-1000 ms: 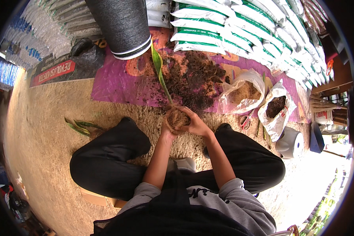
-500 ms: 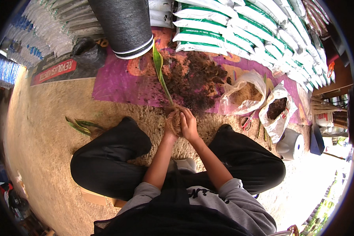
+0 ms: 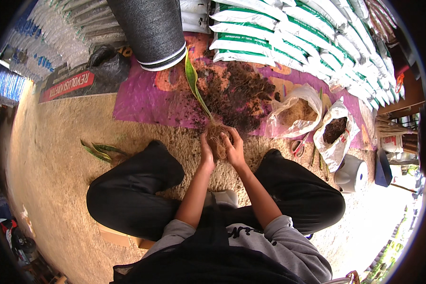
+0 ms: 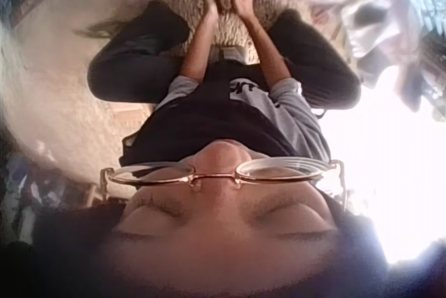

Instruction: The person sits on the floor and wraps a plant's root ball with coir fiber by hand. They repeatedly pull strands from a nearby bag, wrap them around the roots, and tuck them in to form a compact bundle. The person then places the wrapped root ball into a cardboard box.

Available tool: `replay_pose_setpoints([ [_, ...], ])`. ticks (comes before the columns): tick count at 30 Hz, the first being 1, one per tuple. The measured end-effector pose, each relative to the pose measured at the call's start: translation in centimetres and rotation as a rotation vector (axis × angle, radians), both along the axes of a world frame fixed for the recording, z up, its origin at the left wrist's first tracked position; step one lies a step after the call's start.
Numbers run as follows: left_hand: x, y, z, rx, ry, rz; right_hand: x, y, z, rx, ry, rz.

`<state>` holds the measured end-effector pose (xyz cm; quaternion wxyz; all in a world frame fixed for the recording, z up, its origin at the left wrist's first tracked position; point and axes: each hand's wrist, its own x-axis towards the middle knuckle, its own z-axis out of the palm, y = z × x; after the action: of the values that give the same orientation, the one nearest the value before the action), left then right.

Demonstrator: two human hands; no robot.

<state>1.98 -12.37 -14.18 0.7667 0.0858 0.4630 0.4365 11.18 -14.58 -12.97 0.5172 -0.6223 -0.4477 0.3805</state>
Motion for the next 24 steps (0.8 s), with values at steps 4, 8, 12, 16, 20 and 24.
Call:
replay_pose_setpoints([
  [4, -0.7, 0.0, 1.9, -0.070, -0.100, -0.101, 0.4, -0.2, -0.4, -0.015, 0.079, -0.044],
  [8, -1.7, 0.3, 1.8, -0.151, -0.238, -0.145, 0.6, -0.3, -1.2, 0.018, 0.232, -0.097],
  [12, -1.5, 0.2, -1.1, -0.004, -0.214, -0.180, 0.4, -0.3, -0.4, 0.067, 0.273, -0.127],
  [16, -0.4, 0.0, -1.9, 0.027, -0.183, -0.102, -0.1, -0.6, -0.7, 0.093, 0.322, -0.093],
  [20, 0.0, -0.2, -1.0, -0.013, -0.357, 0.096, -0.4, -0.7, -1.1, 0.107, 0.276, -0.063],
  [24, -0.3, -0.5, -0.8, -0.016, -0.482, 0.065, -0.3, -0.8, -1.6, 0.118, 0.265, -0.066],
])
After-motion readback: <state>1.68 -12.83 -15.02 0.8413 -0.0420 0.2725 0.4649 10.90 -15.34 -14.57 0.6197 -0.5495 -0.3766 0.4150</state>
